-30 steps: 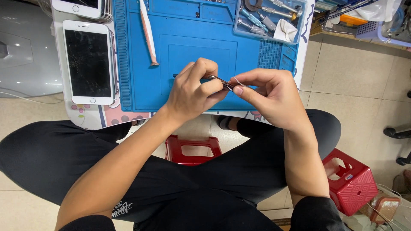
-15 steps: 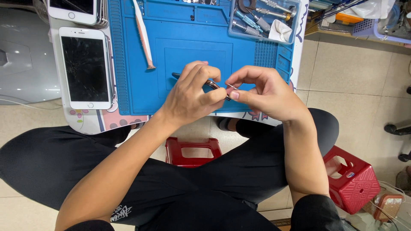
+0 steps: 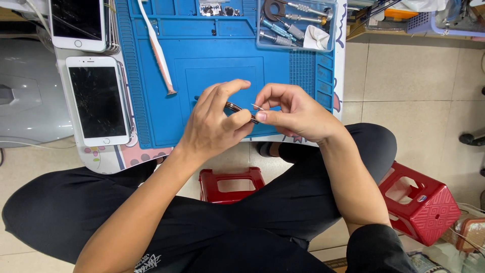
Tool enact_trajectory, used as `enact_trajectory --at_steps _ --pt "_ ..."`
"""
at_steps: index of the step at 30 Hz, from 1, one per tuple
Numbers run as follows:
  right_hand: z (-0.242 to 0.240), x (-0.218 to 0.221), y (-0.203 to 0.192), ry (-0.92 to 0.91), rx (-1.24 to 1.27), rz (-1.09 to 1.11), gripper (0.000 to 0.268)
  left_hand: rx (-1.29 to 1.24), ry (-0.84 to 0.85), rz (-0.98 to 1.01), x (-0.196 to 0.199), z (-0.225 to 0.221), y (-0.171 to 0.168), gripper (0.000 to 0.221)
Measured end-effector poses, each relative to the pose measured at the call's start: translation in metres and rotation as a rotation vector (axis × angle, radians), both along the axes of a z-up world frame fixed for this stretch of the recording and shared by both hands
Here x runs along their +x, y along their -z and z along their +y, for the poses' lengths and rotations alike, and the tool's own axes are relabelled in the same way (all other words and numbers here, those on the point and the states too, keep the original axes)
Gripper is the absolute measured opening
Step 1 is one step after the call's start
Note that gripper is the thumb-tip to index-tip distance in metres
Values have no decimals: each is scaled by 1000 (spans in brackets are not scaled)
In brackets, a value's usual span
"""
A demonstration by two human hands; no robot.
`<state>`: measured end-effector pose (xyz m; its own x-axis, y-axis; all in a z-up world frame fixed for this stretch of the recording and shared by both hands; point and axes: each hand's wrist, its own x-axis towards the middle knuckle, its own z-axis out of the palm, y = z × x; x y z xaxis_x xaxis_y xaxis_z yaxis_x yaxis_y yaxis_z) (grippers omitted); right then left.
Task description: The person uses a metal prying tool to carefully separate the screen assembly from the back casing of a smartphone. They work around the edges to release the adhesive and then lift the screen off, exposing the internal components.
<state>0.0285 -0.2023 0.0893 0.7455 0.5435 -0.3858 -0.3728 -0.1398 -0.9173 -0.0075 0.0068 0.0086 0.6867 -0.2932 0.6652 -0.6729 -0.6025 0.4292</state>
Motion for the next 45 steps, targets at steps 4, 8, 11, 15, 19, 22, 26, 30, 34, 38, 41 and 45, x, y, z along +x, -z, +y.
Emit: enact_trajectory --at_steps 4,8,11,15,19,22,26,30,34,38,41,45 --pt "3 -1 -3 8 13 10 15 28 -24 44 -3 -1 -5 46" --pt "3 0 2 24 35 1 16 59 -39 86 -3 3 -19 50" --pt "2 -2 9 41 50 19 15 140 -93 44 -1 5 -29 52" --pt "3 -2 11 43 62 39 15 329 -201 -38 -2 12 -29 51" --pt "2 0 18 57 69 49 13 265 -172 20 -5 10 -30 51" --pt "1 4 6 -15 21 133 19 338 -161 116 -9 11 -41 42" --pt "4 3 4 -15 27 135 21 312 -115 63 -6 16 -36 45" --pt "4 3 5 -43 -4 135 20 313 -83 31 -4 19 -32 49" --pt "4 1 6 -29 -9 115 20 288 -60 90 -4 18 -33 49" --pt "-4 5 2 19 -36 28 17 225 -39 140 -2 21 -32 50" --pt "-15 13 -3 63 -192 -179 15 174 -52 200 0 25 -33 57" --pt "-27 25 24 155 -994 -524 18 89 -73 257 5 27 -35 62"
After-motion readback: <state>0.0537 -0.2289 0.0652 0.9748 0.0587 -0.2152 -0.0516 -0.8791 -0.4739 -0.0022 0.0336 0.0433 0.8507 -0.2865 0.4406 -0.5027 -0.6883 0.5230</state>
